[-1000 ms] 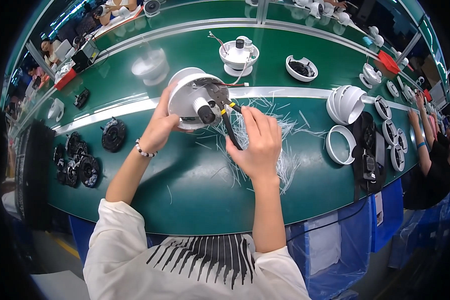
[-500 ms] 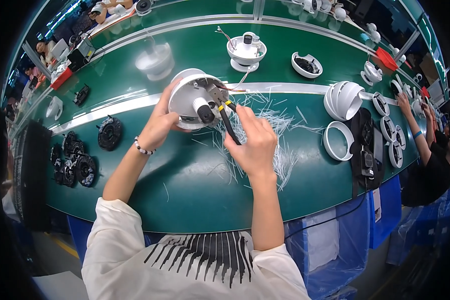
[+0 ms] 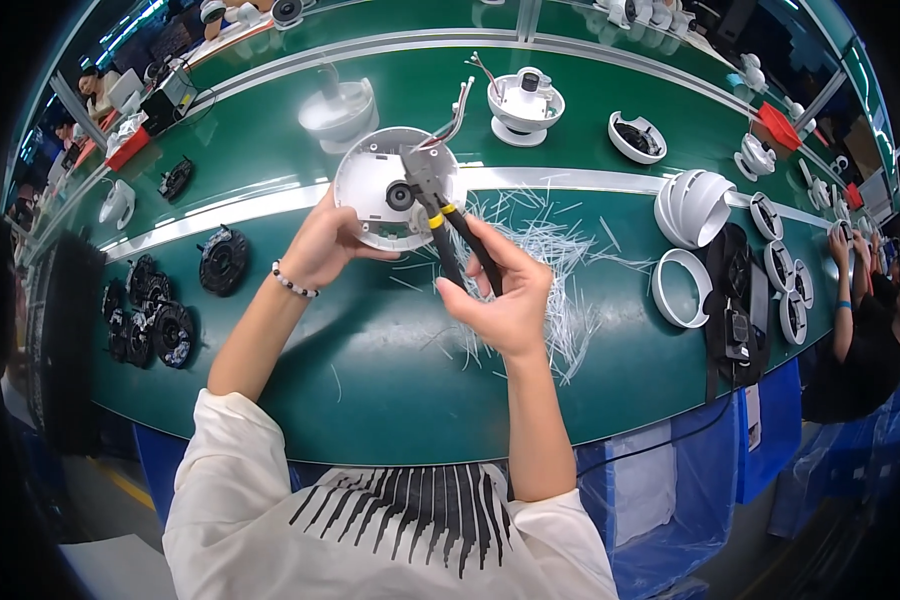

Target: Trim excess plastic and assemble lighting fixture housing components on an assembly line.

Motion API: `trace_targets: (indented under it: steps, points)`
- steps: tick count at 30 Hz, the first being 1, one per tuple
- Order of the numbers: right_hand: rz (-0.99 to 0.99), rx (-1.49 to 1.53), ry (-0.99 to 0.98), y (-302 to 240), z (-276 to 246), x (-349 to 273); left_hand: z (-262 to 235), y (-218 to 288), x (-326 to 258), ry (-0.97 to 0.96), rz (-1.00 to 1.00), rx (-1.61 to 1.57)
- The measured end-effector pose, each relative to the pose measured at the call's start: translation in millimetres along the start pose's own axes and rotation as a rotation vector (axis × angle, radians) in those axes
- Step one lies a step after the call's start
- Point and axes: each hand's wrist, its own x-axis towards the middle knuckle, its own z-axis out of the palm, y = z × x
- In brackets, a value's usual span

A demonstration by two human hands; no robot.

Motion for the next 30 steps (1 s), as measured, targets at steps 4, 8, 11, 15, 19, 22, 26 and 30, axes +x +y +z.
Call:
trace_targets:
  steps: [4, 8, 11, 15, 19, 22, 26, 30]
  points:
    - [-0.244, 0.518, 0.110, -10.5, 1.4, 1.3, -9.7, -1.7, 4.1, 0.063, 0.007, -0.023]
    - [-0.093, 1.281, 0.078, -16.2, -30.3, 7.8, -15.6, -0.8, 9.8, 0.080, 0.077, -0.140]
    - [0.113, 1.500, 0.228, -23.1, -31.1, 13.4, -21.4, -1.4, 15.5, 0.081, 0.065, -0.290]
    - [0.245, 1.547, 0.186, -20.8, -34.3, 16.3, -22.0, 9.3, 14.6, 0.101, 0.041, -0.538]
    - [0.266, 1.579, 0.171, -26.5, -39.0, 16.1, -59.7, 33.5, 42.3, 0.197, 0.293, -0.652]
    - [0.371, 1.640, 0.235, -26.0, -31.4, 17.6, -126.1, 54.8, 78.5, 0.373, 0.466, -0.687]
    - [0.418, 1.626, 0.285, -24.8, -30.4, 18.1, -192.8, 62.9, 131.0, 0.638, 0.274, -0.886]
    - [0.437, 1.624, 0.295, -26.2, -31.1, 17.9, -201.2, 37.9, 155.8, 0.717, 0.366, -0.723]
